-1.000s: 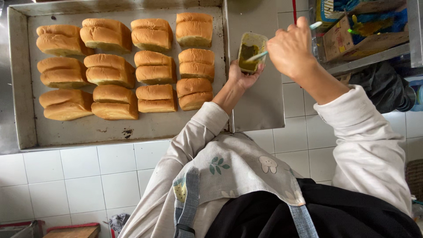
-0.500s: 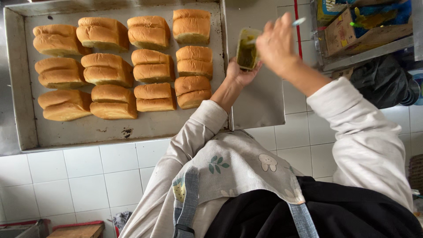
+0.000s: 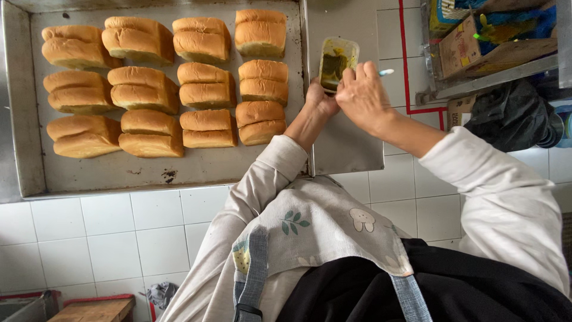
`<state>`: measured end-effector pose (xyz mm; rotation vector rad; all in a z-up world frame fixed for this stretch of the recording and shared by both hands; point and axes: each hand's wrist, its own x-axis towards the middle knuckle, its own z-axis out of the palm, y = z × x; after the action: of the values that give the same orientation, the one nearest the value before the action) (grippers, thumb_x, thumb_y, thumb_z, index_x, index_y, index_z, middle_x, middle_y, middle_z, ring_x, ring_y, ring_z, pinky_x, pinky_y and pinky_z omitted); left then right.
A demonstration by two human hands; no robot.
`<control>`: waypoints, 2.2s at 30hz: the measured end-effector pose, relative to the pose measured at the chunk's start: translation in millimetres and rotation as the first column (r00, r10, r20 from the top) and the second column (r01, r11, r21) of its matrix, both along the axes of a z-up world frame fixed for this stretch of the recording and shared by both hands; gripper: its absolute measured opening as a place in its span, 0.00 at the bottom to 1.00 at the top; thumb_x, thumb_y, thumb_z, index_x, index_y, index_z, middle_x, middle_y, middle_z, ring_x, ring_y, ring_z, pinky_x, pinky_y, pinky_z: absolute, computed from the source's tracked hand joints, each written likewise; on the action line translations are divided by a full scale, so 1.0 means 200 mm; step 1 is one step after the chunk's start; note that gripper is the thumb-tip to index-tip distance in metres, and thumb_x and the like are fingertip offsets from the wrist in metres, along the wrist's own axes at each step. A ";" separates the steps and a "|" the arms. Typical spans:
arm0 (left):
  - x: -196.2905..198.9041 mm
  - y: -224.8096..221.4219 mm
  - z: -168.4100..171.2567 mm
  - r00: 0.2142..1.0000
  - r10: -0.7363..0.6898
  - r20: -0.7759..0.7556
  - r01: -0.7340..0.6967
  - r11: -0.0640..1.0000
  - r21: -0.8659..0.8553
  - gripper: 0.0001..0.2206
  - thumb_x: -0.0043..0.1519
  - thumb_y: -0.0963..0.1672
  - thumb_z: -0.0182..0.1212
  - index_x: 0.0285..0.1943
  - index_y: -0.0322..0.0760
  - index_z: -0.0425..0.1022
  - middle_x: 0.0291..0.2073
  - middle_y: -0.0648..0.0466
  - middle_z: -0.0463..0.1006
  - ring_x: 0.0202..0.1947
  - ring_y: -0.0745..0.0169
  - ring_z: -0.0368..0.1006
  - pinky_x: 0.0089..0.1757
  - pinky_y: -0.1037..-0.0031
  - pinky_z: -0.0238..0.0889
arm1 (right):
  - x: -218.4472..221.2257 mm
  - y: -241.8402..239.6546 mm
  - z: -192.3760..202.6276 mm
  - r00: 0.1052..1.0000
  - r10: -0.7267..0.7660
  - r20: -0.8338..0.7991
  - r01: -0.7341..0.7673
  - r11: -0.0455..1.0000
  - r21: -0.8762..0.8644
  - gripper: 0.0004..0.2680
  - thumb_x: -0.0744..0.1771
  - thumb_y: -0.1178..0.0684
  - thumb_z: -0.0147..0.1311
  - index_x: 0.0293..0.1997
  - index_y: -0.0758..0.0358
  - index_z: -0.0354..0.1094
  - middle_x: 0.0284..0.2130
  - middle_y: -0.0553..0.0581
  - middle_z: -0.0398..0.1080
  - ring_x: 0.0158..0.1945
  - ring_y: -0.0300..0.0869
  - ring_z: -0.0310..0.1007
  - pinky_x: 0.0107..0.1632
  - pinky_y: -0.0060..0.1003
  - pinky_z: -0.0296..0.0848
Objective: The person spreads a green topping onto slices of bread using a spatula, handling the slices individually on a large metal tray and dipping the tool into a small container.
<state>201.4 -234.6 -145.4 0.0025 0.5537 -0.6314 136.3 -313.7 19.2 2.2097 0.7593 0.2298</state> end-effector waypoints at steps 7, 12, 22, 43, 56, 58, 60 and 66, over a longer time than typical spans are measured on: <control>-0.03 0.04 0.18 0.996 -0.075 -0.043 0.080 0.988 0.131 0.23 0.69 0.49 0.32 0.69 0.34 0.59 0.61 0.40 0.65 0.61 0.46 0.64 0.58 0.50 0.58 | 0.22 -0.10 0.08 0.961 -0.276 -0.026 0.276 0.942 0.192 0.16 0.73 0.48 0.50 0.27 0.59 0.78 0.22 0.55 0.71 0.27 0.40 0.64 0.47 0.43 0.56; -0.05 0.02 0.14 1.000 -0.005 0.004 0.005 0.999 0.032 0.21 0.72 0.47 0.33 0.70 0.32 0.59 0.63 0.39 0.64 0.62 0.44 0.63 0.61 0.49 0.61 | 0.10 -0.06 0.14 0.790 -0.392 -0.472 0.478 0.875 0.074 0.07 0.67 0.56 0.53 0.29 0.56 0.78 0.22 0.57 0.72 0.22 0.41 0.63 0.50 0.43 0.54; -0.05 0.03 0.20 0.999 -0.003 0.036 0.001 0.998 0.069 0.21 0.72 0.48 0.33 0.68 0.34 0.61 0.57 0.40 0.68 0.61 0.48 0.65 0.60 0.53 0.65 | 0.12 -0.03 0.11 0.949 -0.242 -0.203 0.221 0.968 -0.119 0.13 0.69 0.49 0.55 0.25 0.60 0.77 0.23 0.54 0.67 0.27 0.37 0.63 0.45 0.39 0.55; -0.04 0.05 0.22 0.994 0.028 -0.102 -0.019 0.996 0.090 0.23 0.71 0.49 0.35 0.75 0.38 0.54 0.68 0.44 0.56 0.65 0.46 0.59 0.64 0.47 0.58 | 0.41 -0.45 0.16 0.707 -0.320 -0.631 0.659 0.621 0.424 0.08 0.66 0.47 0.58 0.48 0.42 0.82 0.31 0.55 0.79 0.36 0.49 0.77 0.42 0.50 0.69; -0.84 0.81 0.65 0.772 -0.594 0.226 -0.633 -0.691 0.348 0.19 0.59 0.47 0.68 0.59 0.44 0.73 0.58 0.46 0.69 0.60 0.42 0.61 0.57 0.50 0.55 | 0.33 -0.73 -0.01 0.461 0.238 -0.855 0.887 -0.111 0.447 0.09 0.70 0.60 0.55 0.55 0.61 0.76 0.30 0.52 0.73 0.27 0.32 0.64 0.30 0.29 0.62; -0.85 0.80 0.65 0.783 -0.573 0.244 -0.621 -0.746 0.241 0.23 0.56 0.49 0.70 0.59 0.42 0.72 0.58 0.44 0.68 0.61 0.36 0.58 0.58 0.48 0.53 | 0.26 -0.69 0.00 0.471 0.288 -0.834 0.882 -0.175 0.438 0.09 0.69 0.59 0.56 0.55 0.59 0.76 0.30 0.50 0.74 0.27 0.31 0.66 0.31 0.29 0.65; -0.86 0.77 0.64 0.789 -0.569 0.231 -0.610 -0.770 0.187 0.24 0.53 0.52 0.69 0.55 0.38 0.73 0.55 0.43 0.69 0.58 0.38 0.61 0.55 0.49 0.55 | 0.17 -0.61 -0.02 0.722 -0.138 -0.677 0.691 0.151 0.707 0.09 0.69 0.55 0.58 0.54 0.52 0.78 0.28 0.51 0.74 0.27 0.34 0.67 0.35 0.40 0.67; -0.89 0.83 0.59 0.782 -0.616 0.095 -0.623 -0.765 0.165 0.22 0.60 0.55 0.72 0.46 0.34 0.77 0.48 0.46 0.72 0.51 0.44 0.65 0.54 0.53 0.56 | 0.16 -0.41 -0.07 0.946 -0.227 -0.232 0.324 0.714 0.621 0.06 0.72 0.56 0.57 0.48 0.49 0.80 0.28 0.52 0.75 0.28 0.45 0.71 0.47 0.51 0.62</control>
<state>22.6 -68.9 -26.7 2.6980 0.0341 0.6784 168.2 -395.1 5.6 3.0075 0.4307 0.2109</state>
